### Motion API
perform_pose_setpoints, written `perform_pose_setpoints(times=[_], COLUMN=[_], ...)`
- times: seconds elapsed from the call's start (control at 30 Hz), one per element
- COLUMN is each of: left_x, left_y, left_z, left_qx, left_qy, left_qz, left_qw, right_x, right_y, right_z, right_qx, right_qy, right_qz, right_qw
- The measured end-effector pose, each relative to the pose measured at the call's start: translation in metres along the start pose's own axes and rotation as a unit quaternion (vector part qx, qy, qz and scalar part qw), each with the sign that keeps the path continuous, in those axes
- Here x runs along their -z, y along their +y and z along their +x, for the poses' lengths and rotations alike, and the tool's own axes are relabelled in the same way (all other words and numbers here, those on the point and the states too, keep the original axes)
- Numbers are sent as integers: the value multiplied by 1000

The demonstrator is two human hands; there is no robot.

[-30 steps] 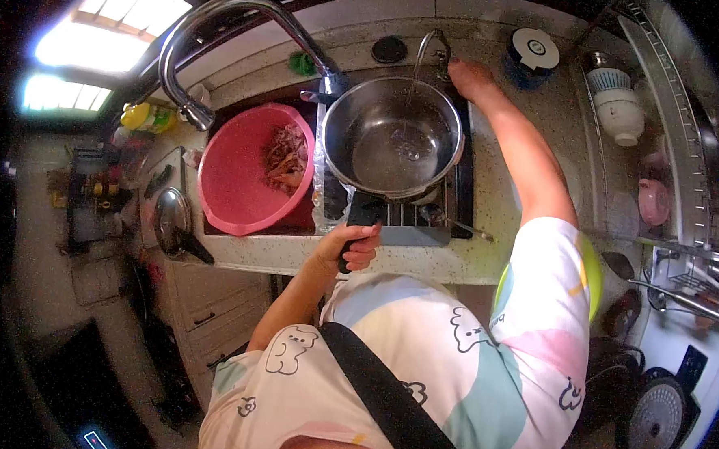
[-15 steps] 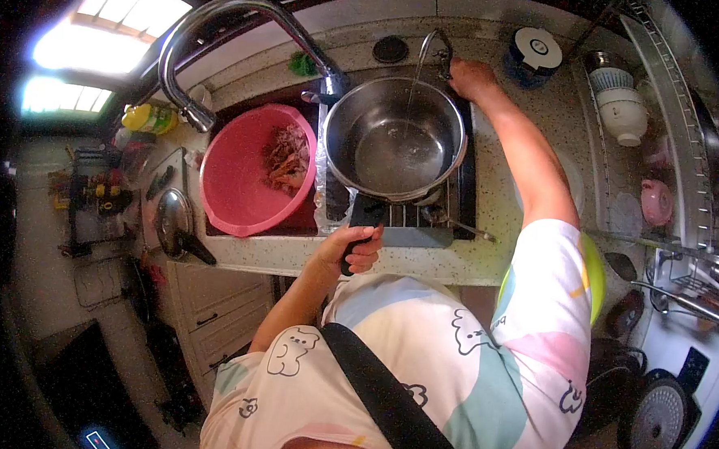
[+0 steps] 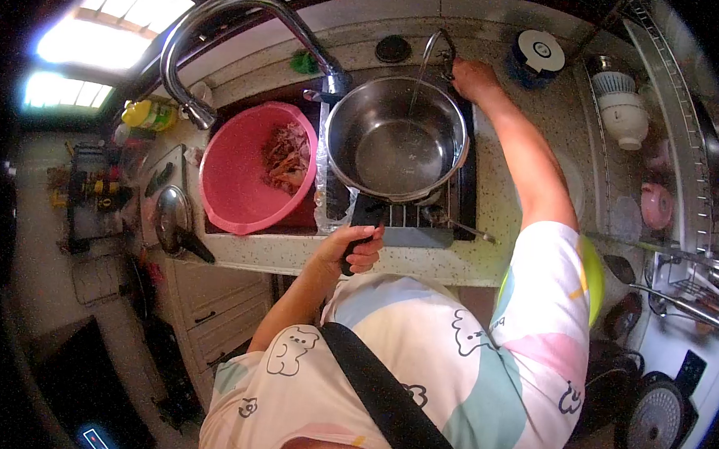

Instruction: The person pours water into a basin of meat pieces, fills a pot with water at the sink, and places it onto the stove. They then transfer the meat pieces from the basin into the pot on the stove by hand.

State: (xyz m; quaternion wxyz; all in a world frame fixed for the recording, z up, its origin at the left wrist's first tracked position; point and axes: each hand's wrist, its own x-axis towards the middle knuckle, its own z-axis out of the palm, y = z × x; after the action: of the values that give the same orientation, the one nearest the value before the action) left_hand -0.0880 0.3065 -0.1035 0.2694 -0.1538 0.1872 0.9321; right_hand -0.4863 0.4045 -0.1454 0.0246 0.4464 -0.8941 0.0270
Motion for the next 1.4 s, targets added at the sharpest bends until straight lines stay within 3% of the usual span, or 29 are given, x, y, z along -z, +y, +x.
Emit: perform_pose_setpoints(times=[0.87, 0.93, 0.97, 1.03, 1.17, 1.23, 1.33, 1.4], left_x=[-3, -2, -1, -1, -11, -14, -16, -17], left_y=[3, 4, 3, 3, 7, 7, 1, -5], left_z=[-2, -1, -1, -1, -2, -4, -14, -29], left_qx=[7, 8, 6, 10, -14, -21, -24, -30], left_qy=[15, 17, 15, 22, 40, 45, 36, 26], left_qz=[-18, -12, -5, 6, 31, 24, 7, -7], left_qw=[1000, 1000, 1000, 1000, 999, 998, 999, 999], right_x=[4, 14, 16, 7, -8, 13, 26, 40], right_y=[-1, -6, -8, -8, -10, -14, -13, -11], right_z=[0, 1, 1, 1, 1, -6, -9, -7], right_qx=[-6, -27, -25, -181, -248, -324, -262, -233], right_qy=[-4, -84, -79, -54, 65, -77, -81, -153], right_qz=[19, -8, -8, 100, 134, 335, 306, 246], right_qw=[1000, 996, 997, 977, 957, 882, 912, 928])
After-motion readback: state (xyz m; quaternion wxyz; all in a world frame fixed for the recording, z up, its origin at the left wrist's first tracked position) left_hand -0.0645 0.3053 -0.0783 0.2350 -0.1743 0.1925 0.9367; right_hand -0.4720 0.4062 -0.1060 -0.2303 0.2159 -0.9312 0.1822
